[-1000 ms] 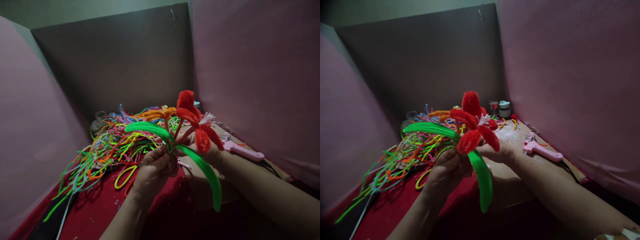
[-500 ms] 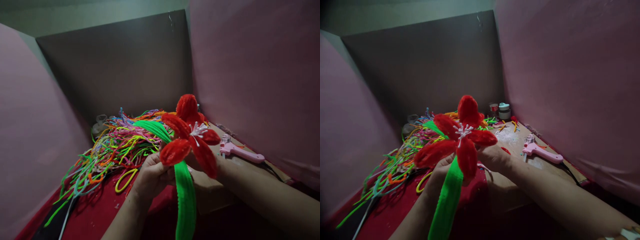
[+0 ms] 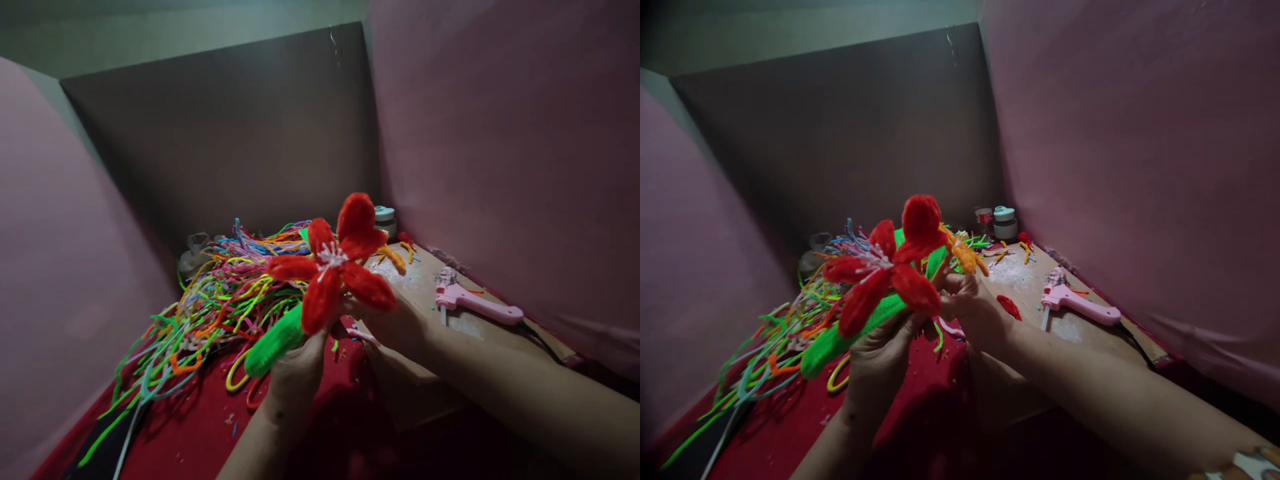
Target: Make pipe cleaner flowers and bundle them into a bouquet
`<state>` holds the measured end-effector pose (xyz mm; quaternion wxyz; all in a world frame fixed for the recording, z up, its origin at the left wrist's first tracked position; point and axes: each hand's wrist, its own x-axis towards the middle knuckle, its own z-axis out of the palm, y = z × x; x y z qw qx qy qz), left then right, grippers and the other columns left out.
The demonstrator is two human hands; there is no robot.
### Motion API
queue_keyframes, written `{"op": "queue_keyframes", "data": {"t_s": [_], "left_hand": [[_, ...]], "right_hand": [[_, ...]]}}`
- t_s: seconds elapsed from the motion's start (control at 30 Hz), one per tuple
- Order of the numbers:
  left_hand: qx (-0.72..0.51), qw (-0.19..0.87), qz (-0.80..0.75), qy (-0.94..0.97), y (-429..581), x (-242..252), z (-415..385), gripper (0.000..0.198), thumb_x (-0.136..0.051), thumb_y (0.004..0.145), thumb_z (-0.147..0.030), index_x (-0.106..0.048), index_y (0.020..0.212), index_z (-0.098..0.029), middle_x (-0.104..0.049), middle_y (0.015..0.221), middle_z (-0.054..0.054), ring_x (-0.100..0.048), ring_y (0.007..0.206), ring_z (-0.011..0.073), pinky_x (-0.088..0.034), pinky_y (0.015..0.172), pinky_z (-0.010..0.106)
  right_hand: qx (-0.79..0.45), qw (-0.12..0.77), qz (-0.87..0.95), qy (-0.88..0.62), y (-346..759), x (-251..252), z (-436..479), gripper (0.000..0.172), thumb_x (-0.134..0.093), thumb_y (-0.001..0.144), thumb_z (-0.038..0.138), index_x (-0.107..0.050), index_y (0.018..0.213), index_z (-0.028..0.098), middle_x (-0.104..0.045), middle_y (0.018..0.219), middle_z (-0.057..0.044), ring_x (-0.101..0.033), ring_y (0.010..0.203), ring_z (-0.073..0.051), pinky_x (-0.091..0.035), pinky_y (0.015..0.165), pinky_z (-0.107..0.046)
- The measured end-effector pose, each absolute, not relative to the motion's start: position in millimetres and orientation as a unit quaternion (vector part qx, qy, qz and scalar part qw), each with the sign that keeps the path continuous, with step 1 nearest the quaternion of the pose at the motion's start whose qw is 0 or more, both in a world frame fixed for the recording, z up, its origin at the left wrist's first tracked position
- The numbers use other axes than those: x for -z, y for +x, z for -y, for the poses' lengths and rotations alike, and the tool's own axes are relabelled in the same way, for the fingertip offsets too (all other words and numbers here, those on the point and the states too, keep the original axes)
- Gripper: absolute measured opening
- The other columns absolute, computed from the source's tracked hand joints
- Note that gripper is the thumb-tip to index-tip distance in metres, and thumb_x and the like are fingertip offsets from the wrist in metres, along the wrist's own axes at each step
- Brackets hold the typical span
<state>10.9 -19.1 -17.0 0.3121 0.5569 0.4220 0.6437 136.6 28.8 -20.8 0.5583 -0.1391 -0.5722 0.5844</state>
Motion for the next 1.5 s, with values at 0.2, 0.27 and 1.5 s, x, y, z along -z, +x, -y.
{"op": "queue_keyframes", "data": {"t_s": [0.2,0.27,1.5], "left_hand": [[-0.659,0.262,-0.427,0.561,19.1,12.5,23.1,0.007,-0.067,0.069,-0.02,-0.071,0.074,-0.019,-0.061,0.055,-0.002,-0.051,0.049,0.0108,-0.043,0.052,0.024],[-0.656,0.256,-0.422,0.571,18.8,11.9,22.6,0.007,-0.067,0.07,-0.021,-0.07,0.075,-0.018,-0.06,0.055,-0.002,-0.051,0.049,0.0102,-0.043,0.05,0.023],[-0.589,0.587,-0.285,0.477,11.5,0.0,23.8,0.015,-0.059,0.079,-0.019,-0.05,0.068,-0.014,-0.035,0.052,-0.007,-0.025,0.044,0.0028,-0.022,0.044,0.017]], "right_hand": [[-0.617,0.574,0.521,-0.135,131.9,10.6,-16.5,0.013,-0.069,0.068,0.026,-0.059,0.062,0.021,-0.048,0.053,0.005,-0.04,0.047,-0.008,-0.037,0.05,-0.025],[-0.625,0.568,0.517,-0.138,131.0,7.7,-13.9,0.013,-0.07,0.067,0.026,-0.059,0.062,0.021,-0.05,0.053,0.005,-0.043,0.048,-0.009,-0.038,0.05,-0.025],[-0.47,0.566,0.658,-0.16,147.9,-2.5,-18.6,0.015,-0.069,0.07,0.022,-0.068,0.085,0.021,-0.062,0.087,-0.001,-0.056,0.085,-0.015,-0.044,0.08,-0.03]]}}
